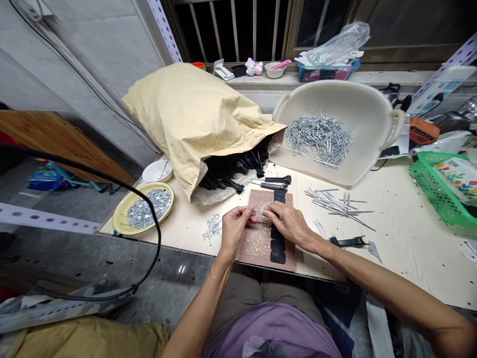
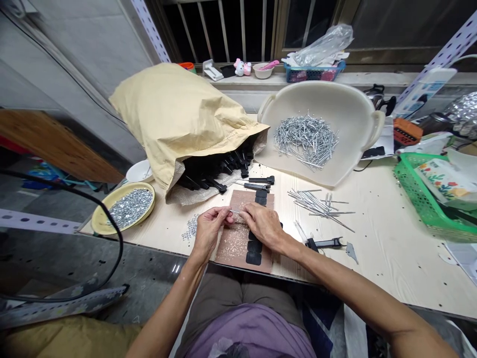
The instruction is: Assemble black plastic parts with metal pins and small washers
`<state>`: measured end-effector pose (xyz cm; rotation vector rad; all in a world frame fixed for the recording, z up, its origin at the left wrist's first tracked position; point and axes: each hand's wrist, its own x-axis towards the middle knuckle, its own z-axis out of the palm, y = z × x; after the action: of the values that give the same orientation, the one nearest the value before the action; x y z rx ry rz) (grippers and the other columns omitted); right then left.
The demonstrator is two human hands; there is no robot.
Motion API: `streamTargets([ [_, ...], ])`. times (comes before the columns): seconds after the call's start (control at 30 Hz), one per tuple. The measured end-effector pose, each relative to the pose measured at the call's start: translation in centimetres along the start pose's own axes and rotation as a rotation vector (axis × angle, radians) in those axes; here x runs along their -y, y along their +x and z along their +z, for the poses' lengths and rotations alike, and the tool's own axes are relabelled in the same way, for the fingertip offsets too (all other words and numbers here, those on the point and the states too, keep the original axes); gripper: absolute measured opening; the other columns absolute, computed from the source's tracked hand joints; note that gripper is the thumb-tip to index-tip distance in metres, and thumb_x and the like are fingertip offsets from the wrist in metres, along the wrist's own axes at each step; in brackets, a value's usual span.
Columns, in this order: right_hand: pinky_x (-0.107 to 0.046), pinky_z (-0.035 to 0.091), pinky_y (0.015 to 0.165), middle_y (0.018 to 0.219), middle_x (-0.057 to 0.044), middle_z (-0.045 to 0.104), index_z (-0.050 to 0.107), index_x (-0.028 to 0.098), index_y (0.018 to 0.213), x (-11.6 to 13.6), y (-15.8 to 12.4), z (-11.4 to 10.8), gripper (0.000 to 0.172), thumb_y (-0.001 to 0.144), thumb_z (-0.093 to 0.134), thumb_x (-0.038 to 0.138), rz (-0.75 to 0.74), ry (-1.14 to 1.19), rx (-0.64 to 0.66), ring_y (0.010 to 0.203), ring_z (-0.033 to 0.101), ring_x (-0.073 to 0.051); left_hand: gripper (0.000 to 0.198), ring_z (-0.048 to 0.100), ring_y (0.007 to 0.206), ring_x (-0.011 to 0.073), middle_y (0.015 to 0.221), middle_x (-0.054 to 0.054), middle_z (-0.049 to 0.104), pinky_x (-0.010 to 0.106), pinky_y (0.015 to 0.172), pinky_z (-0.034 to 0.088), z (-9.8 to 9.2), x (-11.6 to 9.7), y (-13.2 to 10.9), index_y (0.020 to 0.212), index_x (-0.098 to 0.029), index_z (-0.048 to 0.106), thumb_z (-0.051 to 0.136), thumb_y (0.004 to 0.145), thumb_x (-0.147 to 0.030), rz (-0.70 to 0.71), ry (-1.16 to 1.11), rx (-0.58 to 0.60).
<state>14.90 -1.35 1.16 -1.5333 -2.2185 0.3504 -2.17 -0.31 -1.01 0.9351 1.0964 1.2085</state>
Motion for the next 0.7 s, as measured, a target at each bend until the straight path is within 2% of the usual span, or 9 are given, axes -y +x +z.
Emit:
streamTargets([
  [0.07,-0.023,0.03,0.055,0.082,0.0,0.061,0.058,0.021,0.085,0.0,0.0,-0.1,0.025,0.095,0.041,0.037,0.028,0.027,-0.004,0.071,0.056,-0.013,0.027,0.059,0.055,0.0092,0.065,0.004,0.066,0.02,0.056,0.048,0.0,-0.1,0.0,0.077,-0.011,0.069,0.071,0.071,-0.037,-0.012,0.02,0.002],
  [0.17,-0.024,0.03,0.057,0.086,-0.001,0.062,0.059,0.021,0.087,0.5,0.0,-0.1,0.021,0.094,0.044,0.034,0.013,-0.079,-0.075,0.072,0.055,-0.014,0.029,0.057,0.051,0.0081,0.062,0.002,0.064,0.02,0.054,0.048,0.4,-0.1,0.1,0.073,-0.01,0.066,0.074,0.068,-0.038,-0.093,-0.07,-0.026],
  [0.3,-0.026,0.03,0.062,0.081,-0.004,0.061,0.058,0.019,0.079,1.1,-0.1,0.0,0.025,0.094,0.043,0.031,-0.039,-0.266,-0.158,0.072,0.053,-0.015,0.031,0.056,0.049,0.0075,0.059,0.001,0.062,0.022,0.054,0.05,0.8,-0.1,0.2,0.07,-0.01,0.063,0.078,0.063,-0.036,-0.19,-0.189,-0.037],
  [0.4,-0.026,0.03,0.063,0.083,-0.005,0.062,0.058,0.019,0.082,1.2,-0.1,-0.2,0.027,0.096,0.039,0.031,-0.049,-0.257,-0.146,0.074,0.053,-0.015,0.03,0.056,0.05,0.007,0.06,0.0,0.061,0.021,0.055,0.05,0.8,-0.1,0.2,0.07,-0.01,0.063,0.077,0.064,-0.034,-0.183,-0.216,-0.03],
  [0.5,-0.025,0.028,0.058,0.087,-0.004,0.062,0.059,0.019,0.088,0.8,-0.1,-0.4,0.027,0.096,0.037,0.034,-0.003,-0.122,-0.054,0.073,0.053,-0.013,0.029,0.056,0.051,0.0066,0.062,0.0,0.062,0.02,0.055,0.049,0.7,-0.1,0.2,0.072,-0.009,0.064,0.077,0.064,-0.034,-0.16,-0.194,-0.031],
  [0.6,-0.024,0.026,0.054,0.08,-0.002,0.061,0.058,0.019,0.082,0.3,0.1,-0.5,0.03,0.095,0.038,0.038,0.083,0.074,0.053,0.068,0.051,-0.013,0.028,0.056,0.052,0.0064,0.064,0.001,0.063,0.02,0.056,0.048,0.4,0.2,0.2,0.074,-0.009,0.065,0.076,0.066,-0.034,-0.127,-0.154,-0.013],
  [0.7,-0.022,0.025,0.049,0.066,0.0,0.056,0.055,0.018,0.072,-0.3,0.4,-0.3,0.037,0.092,0.039,0.044,0.218,0.455,0.23,0.054,0.044,-0.009,0.026,0.056,0.053,0.007,0.063,0.001,0.063,0.019,0.056,0.047,0.2,0.4,0.2,0.076,-0.01,0.067,0.073,0.071,-0.035,-0.093,-0.11,0.033],
])
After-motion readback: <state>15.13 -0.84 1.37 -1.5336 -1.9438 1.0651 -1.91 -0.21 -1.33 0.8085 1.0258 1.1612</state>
